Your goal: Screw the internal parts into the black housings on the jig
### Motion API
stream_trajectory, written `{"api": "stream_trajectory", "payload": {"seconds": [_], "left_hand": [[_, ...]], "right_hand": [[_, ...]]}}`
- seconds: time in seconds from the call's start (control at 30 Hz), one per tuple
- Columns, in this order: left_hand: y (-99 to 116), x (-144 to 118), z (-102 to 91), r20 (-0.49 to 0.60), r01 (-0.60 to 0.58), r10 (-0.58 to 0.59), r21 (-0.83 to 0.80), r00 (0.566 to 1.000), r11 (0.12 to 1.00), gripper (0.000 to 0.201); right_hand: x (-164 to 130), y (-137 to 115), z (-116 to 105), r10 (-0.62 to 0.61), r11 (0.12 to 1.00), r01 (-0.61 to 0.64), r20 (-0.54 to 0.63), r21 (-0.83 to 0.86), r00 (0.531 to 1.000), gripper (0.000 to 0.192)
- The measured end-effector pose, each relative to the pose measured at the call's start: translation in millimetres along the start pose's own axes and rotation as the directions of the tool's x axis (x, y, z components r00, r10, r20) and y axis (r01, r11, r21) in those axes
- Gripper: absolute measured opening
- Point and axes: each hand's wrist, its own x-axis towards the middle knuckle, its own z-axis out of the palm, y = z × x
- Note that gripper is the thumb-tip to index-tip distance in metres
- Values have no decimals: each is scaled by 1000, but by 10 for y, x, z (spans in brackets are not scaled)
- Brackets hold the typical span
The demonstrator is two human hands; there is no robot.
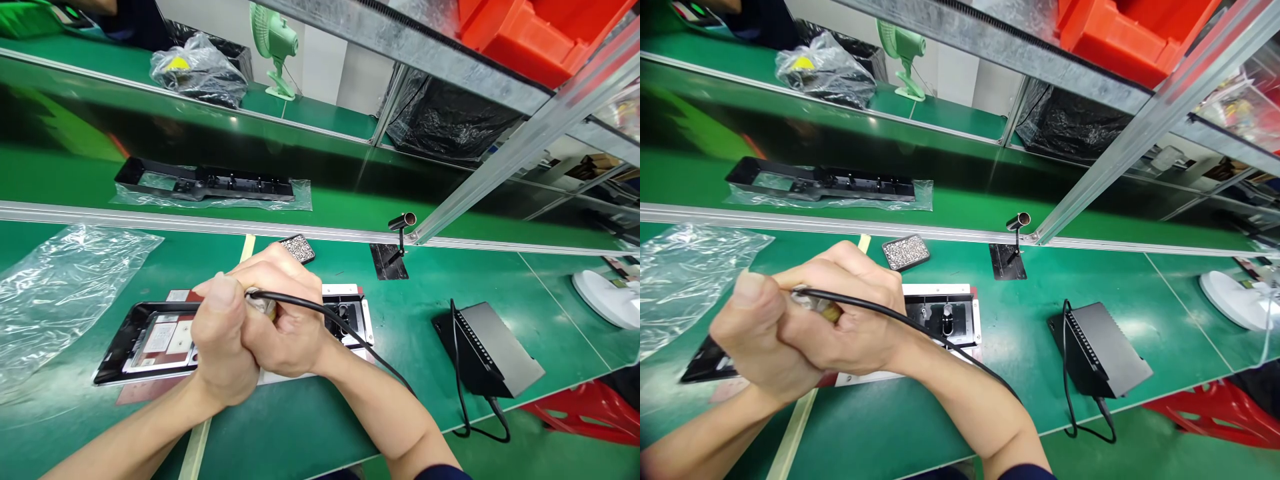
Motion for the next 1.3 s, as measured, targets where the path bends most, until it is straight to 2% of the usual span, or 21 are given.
{"api": "stream_trajectory", "payload": {"seconds": [0.4,0.6,0.7,0.9,1.1,1.3], "left_hand": [[-8,-5,9,-7,-7,7,-6,1000,1000,58],[-23,-12,-32,22,23,-22,-7,1000,1000,60],[-29,-24,-46,1,32,-32,9,999,999,61],[-19,-25,-34,-36,56,-55,29,998,998,59],[-14,-11,-23,-25,59,-58,32,998,998,61],[-27,-16,-26,-13,42,-42,1,999,999,59]], "right_hand": [[-2,-2,-11,4,1000,-4,-12,12,1000,16],[4,-15,-14,-49,997,54,-92,52,995,26],[8,-10,-14,-31,998,33,-58,44,998,27],[17,1,-19,46,999,-44,88,-17,995,17],[17,-15,-19,22,1000,-21,51,-12,998,16],[-16,2,-30,41,999,-38,94,-35,995,20]]}}
